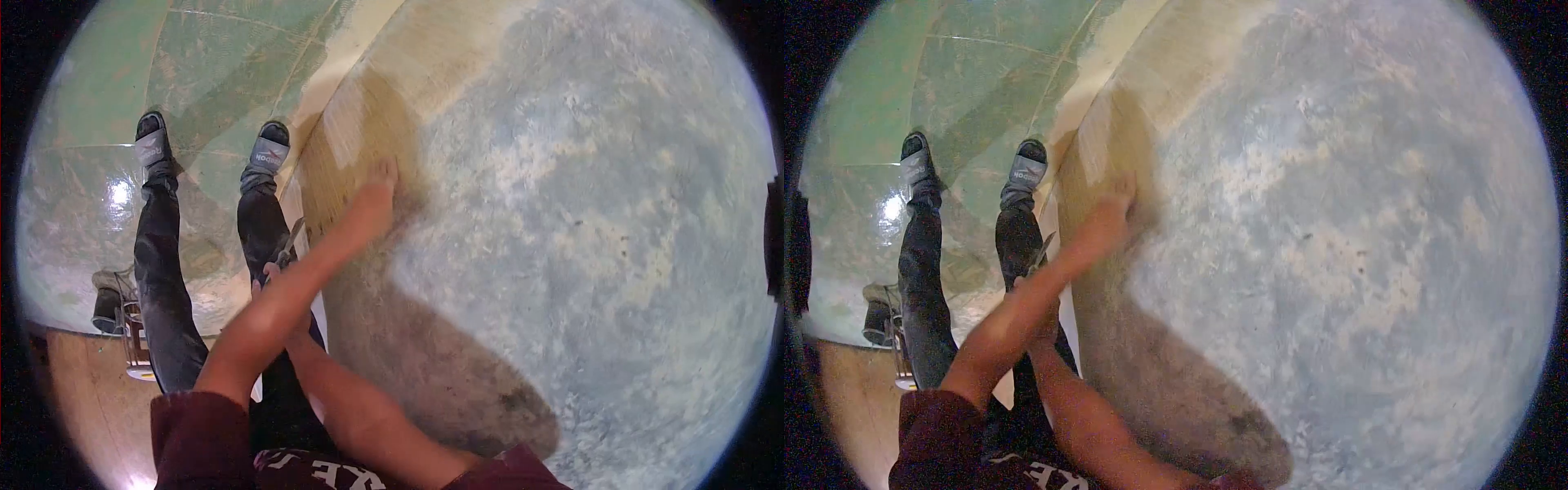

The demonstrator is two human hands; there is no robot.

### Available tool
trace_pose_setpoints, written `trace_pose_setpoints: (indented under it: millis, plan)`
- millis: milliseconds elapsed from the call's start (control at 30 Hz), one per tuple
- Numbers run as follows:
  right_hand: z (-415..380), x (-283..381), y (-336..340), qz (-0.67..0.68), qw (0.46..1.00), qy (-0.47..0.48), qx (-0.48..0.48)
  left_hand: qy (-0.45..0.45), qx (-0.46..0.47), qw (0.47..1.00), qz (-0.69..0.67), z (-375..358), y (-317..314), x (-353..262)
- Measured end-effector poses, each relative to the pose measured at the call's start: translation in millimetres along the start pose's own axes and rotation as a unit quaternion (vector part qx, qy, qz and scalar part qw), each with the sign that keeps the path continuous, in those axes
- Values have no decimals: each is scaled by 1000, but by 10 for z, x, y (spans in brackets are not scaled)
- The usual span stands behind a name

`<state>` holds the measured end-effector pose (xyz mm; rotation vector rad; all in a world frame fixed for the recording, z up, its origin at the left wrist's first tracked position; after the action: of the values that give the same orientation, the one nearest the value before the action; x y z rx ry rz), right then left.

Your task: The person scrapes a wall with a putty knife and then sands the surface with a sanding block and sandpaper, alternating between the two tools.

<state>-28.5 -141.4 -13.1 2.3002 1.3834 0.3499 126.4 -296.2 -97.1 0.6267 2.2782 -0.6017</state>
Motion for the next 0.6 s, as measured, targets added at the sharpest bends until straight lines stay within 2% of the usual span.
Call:
trace_pose_setpoints:
  millis: [67, 133, 200, 233, 267, 333, 367, 433, 467, 500, 567, 600]
  plan:
    - [49, 9, 98, -3, 1000, -7, -16, -13, -7, 1000, -27, 236, 170, -5]
    - [72, 7, 186, -10, 999, -16, -32, 75, 65, 995, 0, 219, 150, -76]
    - [54, 72, 255, -11, 999, -20, -43, -21, 97, 994, -55, -426, 222, -603]
    - [34, 93, 226, -5, 999, -21, -47, -65, 155, 975, -143, -730, 146, -699]
    - [-1, 118, 237, -28, 995, -4, -96, -104, 211, 944, -229, -1067, 133, -847]
    - [16, 260, 297, -55, 984, 13, -168, 34, 304, 911, -277, -1598, 200, -896]
    - [-13, 311, 319, -61, 981, 10, -184, 27, 301, 917, -260, -1785, 345, -967]
    - [-23, 323, 330, -40, 981, 4, -189, 45, 143, 966, -210, -2139, 855, -903]
    - [-33, 345, 350, -29, 983, 3, -184, 22, 74, 978, -192, -2337, 1082, -761]
    - [-44, 347, 315, -18, 984, 7, -176, -1, 1, 985, -173, -2572, 1326, -576]
    - [-71, 380, 298, 11, 987, 17, -157, 76, -106, 973, -192, -3170, 1851, -308]
    - [-86, 400, 315, 29, 988, 20, -153, 72, -149, 974, -156, -3500, 2112, -195]
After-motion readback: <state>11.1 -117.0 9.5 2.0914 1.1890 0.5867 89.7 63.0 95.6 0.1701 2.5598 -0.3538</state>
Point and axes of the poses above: each hand's wrist, its own z-axis towards the middle knuckle, its own y-axis out of the back of the hand, x = y × z, the point moved 9 cm from there along z, towards the middle knuckle, and after that the axes turned 13 degrees about -z, right-handed, at the moved point
